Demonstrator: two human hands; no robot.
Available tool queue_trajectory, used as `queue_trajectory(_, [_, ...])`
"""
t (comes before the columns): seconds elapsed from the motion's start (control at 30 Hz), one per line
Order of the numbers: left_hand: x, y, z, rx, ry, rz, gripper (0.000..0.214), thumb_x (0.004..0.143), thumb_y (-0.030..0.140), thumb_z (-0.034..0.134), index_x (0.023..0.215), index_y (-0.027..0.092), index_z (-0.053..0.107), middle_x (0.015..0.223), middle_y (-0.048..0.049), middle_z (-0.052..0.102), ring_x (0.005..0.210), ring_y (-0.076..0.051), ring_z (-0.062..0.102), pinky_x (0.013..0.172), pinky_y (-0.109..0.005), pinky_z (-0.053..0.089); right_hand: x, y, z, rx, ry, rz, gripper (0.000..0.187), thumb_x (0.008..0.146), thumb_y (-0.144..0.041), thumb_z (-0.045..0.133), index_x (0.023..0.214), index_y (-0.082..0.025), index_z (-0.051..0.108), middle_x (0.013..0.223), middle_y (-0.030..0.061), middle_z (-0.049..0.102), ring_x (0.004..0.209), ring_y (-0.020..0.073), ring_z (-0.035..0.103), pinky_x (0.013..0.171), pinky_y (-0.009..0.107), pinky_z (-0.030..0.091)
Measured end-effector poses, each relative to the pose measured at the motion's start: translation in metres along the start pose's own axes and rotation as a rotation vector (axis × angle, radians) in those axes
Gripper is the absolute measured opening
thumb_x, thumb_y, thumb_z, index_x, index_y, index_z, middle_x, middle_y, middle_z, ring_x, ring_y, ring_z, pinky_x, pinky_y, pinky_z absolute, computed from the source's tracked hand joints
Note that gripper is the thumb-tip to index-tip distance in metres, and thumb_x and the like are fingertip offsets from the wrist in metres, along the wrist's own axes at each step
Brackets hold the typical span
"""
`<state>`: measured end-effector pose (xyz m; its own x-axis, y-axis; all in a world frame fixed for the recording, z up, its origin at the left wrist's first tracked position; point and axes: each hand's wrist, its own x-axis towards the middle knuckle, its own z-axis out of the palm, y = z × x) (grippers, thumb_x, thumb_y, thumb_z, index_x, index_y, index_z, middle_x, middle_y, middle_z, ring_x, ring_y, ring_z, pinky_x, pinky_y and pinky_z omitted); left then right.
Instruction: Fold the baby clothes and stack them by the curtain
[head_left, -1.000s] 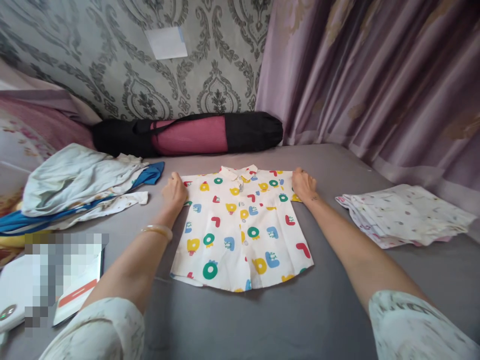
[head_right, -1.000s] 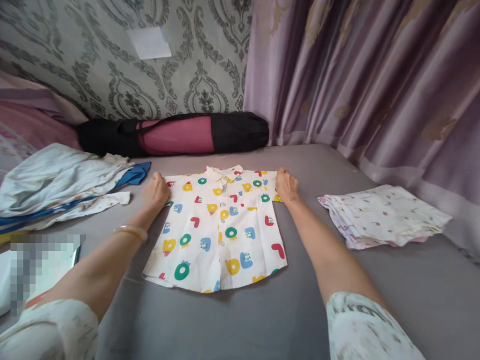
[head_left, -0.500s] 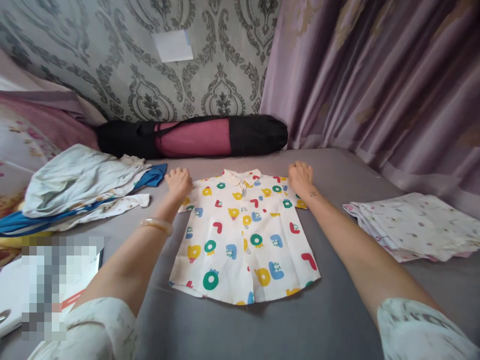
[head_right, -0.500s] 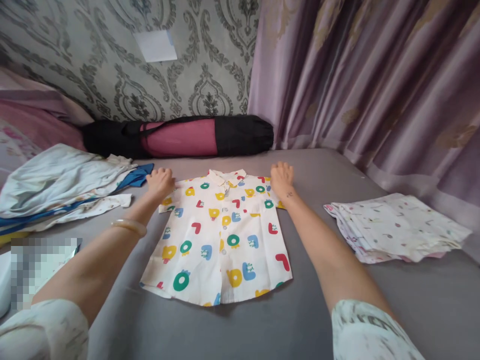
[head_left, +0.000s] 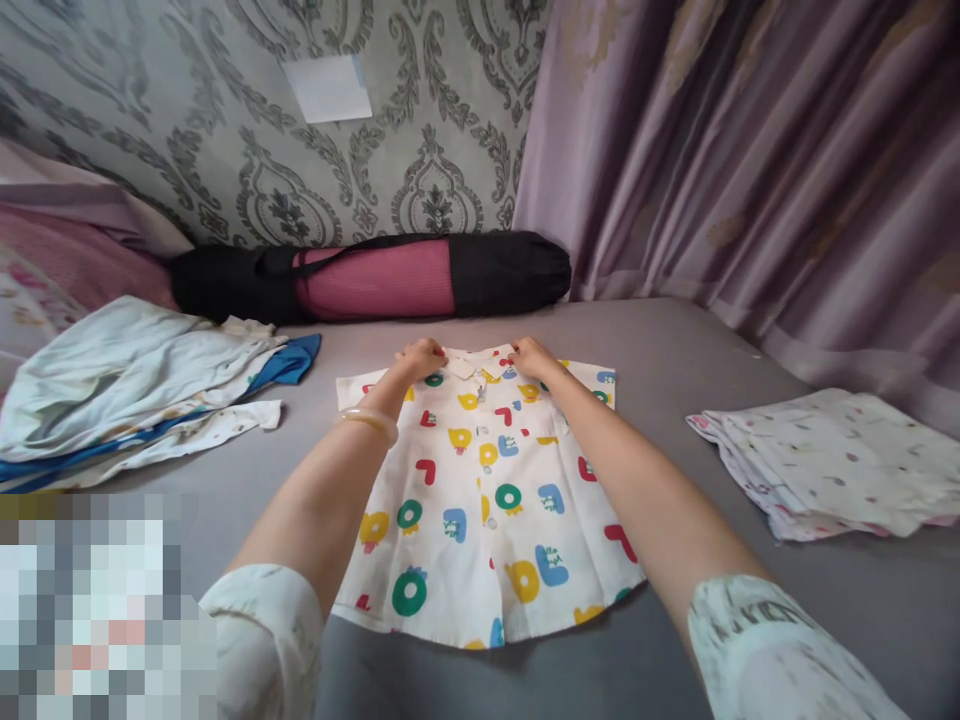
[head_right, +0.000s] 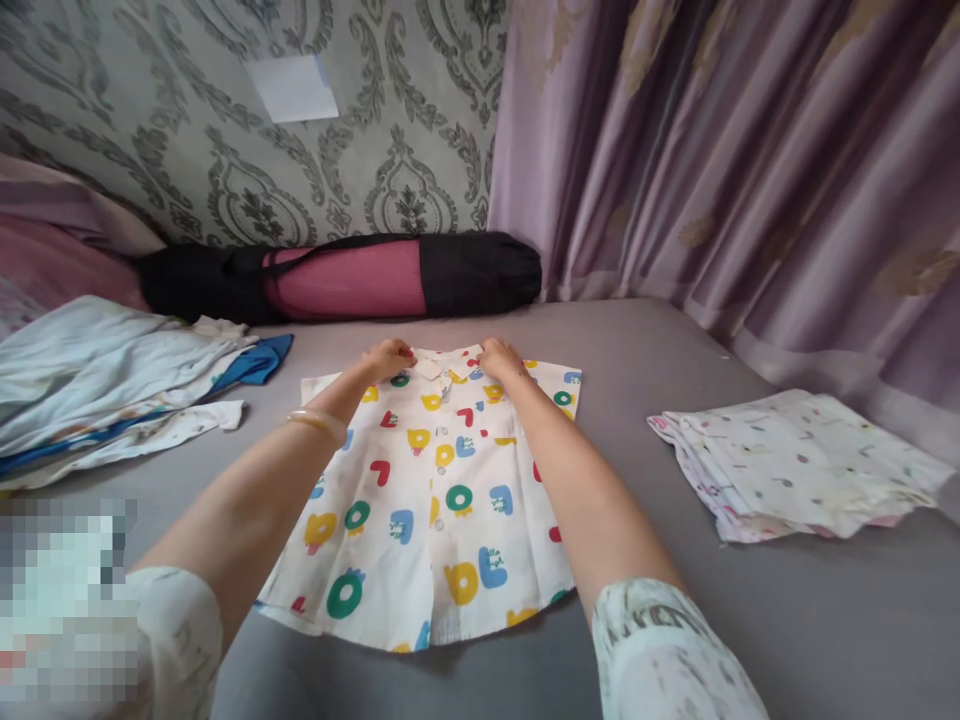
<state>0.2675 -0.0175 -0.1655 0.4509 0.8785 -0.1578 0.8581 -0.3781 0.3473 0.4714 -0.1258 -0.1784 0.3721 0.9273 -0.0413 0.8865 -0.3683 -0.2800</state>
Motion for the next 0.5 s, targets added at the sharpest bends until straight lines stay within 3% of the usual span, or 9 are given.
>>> queue_trajectory(0.1, [-0.003,-0.002,0.008,0.027,0.083,0.049,0.025,0.087,0.028,0.05,0.107,0.018,0.06,0.116,-0.0151,0.065,0.116,-0.033,0.052,0.092,-0.045,0.036,-0.007,-0.002,0.005,-0.03,0.082,-0.023,0.024,0.094,-0.026,0.046,0.106,-0.018,0.065,0.116,0.0137,0.064,0.109,0.0254,0.057,0.089,0.033,0.042])
queue_trajectory(0.23, [-0.01,-0.007,0.027,0.125,0.255,0.233,0.029,0.093,0.022,0.034,0.117,0.014,0.05,0.11,-0.0159,0.064,0.11,-0.029,0.055,0.092,-0.043,0.032,-0.019,-0.008,0.015,-0.111,0.244,-0.086,0.031,0.097,-0.019,0.034,0.114,-0.016,0.059,0.12,0.0165,0.057,0.116,0.0283,0.05,0.097,0.038,0.036])
queue_trajectory(0.4, [-0.021,-0.008,0.032,0.254,0.368,0.205,0.035,0.095,0.031,0.033,0.117,0.011,0.05,0.118,-0.022,0.057,0.114,-0.033,0.049,0.094,-0.044,0.03,-0.03,-0.009,0.018,-0.052,0.25,0.024,0.033,0.097,-0.019,0.032,0.122,-0.015,0.053,0.121,0.0173,0.054,0.112,0.0282,0.053,0.094,0.037,0.039])
queue_trajectory(0.5, [-0.039,-0.015,0.022,0.292,0.392,0.223,0.04,0.094,0.033,0.037,0.124,0.01,0.048,0.124,-0.023,0.053,0.119,-0.035,0.044,0.098,-0.046,0.028,-0.045,-0.003,0.012,0.031,0.227,-0.022,0.037,0.097,-0.026,0.033,0.129,-0.014,0.048,0.128,0.0178,0.052,0.115,0.0277,0.052,0.096,0.037,0.04])
